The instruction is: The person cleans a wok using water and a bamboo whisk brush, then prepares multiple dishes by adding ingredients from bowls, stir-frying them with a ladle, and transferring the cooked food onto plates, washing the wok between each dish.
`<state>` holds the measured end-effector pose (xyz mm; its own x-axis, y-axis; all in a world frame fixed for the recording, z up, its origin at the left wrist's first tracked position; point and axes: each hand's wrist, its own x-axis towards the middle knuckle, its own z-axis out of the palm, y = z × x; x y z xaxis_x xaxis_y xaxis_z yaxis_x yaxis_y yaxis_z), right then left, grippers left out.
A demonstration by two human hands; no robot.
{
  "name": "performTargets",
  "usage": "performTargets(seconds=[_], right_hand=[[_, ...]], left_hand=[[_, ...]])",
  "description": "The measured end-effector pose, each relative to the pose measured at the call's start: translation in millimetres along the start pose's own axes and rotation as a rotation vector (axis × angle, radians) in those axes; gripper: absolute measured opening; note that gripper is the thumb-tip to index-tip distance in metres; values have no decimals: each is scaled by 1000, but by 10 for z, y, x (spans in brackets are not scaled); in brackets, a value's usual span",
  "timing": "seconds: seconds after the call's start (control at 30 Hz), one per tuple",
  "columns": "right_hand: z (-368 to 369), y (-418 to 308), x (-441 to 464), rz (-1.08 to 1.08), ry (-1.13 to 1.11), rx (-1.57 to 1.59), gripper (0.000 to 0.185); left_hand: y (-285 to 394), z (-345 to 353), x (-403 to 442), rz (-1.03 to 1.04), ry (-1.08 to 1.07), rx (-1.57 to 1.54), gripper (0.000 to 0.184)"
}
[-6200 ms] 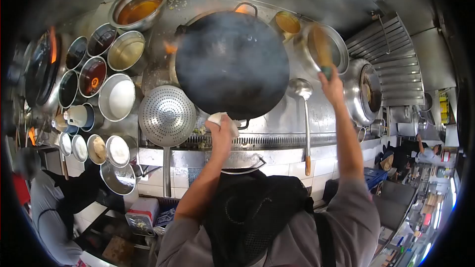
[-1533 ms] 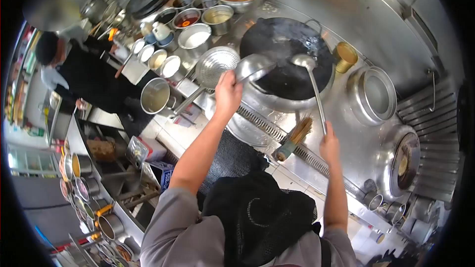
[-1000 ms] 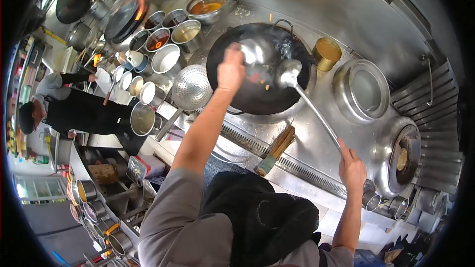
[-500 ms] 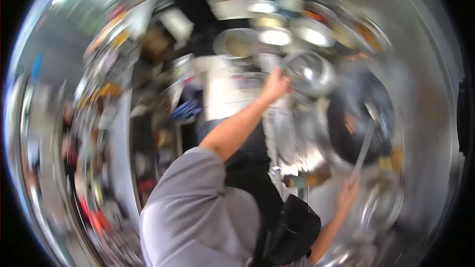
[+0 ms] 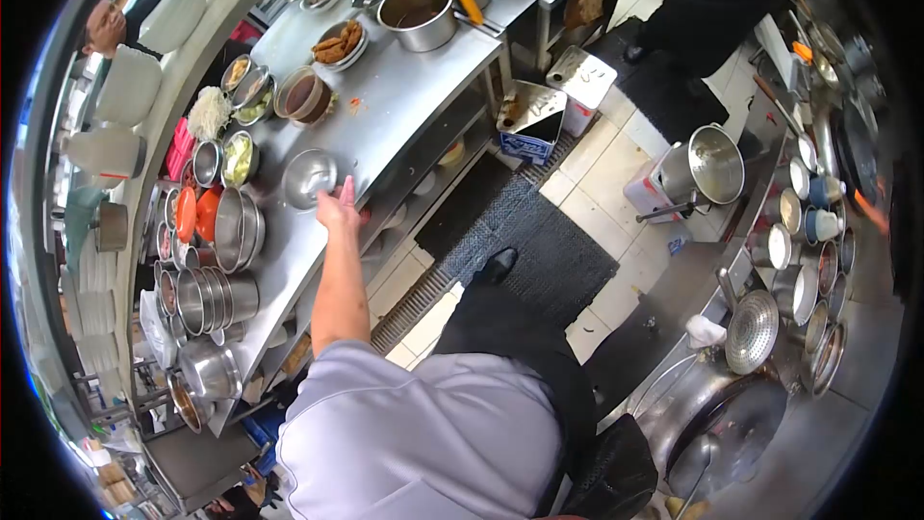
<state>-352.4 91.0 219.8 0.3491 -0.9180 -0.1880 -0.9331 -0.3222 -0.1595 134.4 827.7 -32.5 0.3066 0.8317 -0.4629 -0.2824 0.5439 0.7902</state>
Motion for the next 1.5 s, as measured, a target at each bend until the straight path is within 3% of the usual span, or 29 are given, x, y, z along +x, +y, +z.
performTargets(seconds=[0.07,0.1,0.17,0.3,0.33,0.4,0.53,0.6,0.63,0.67,0.77,0.97,1.1,1.3,1.5], right_hand=[[193,-242,1,22,21,55,58],[284,-360,10,33,23,83,58],[479,-541,49,48,24,153,58],[865,-783,157,72,11,304,58],[955,-803,197,70,-2,337,58],[1140,-833,312,57,-30,408,58],[1504,-659,564,39,-148,593,58],[1810,-382,831,17,-285,741,58],[2186,238,1289,48,-390,893,58],[1766,-1121,594,-79,-411,719,58],[1637,-2877,-215,-259,-667,726,56],[1699,-4802,-999,-401,-1314,758,60],[1868,-5788,-1499,-709,-1549,533,60],[1933,-6565,-2247,-1142,-1518,299,57],[2153,-6773,-2628,-1521,-1121,29,55]], left_hand=[[252,285,-239,-32,-22,293,46],[196,377,-145,-35,-14,288,46],[49,736,109,47,-305,478,41],[-169,1705,965,137,-376,365,33],[-168,1830,1033,129,-365,361,33],[-45,2084,955,107,-52,346,29],[402,1873,916,130,179,239,32],[523,1597,1360,78,186,238,38],[549,1578,1403,75,195,236,38],[565,1566,1469,99,198,294,39],[643,1546,1409,142,184,318,42],[648,1386,1273,260,85,236,37],[701,1321,1090,305,95,291,31],[753,1220,812,233,49,400,23],[830,1188,632,247,88,451,24]])
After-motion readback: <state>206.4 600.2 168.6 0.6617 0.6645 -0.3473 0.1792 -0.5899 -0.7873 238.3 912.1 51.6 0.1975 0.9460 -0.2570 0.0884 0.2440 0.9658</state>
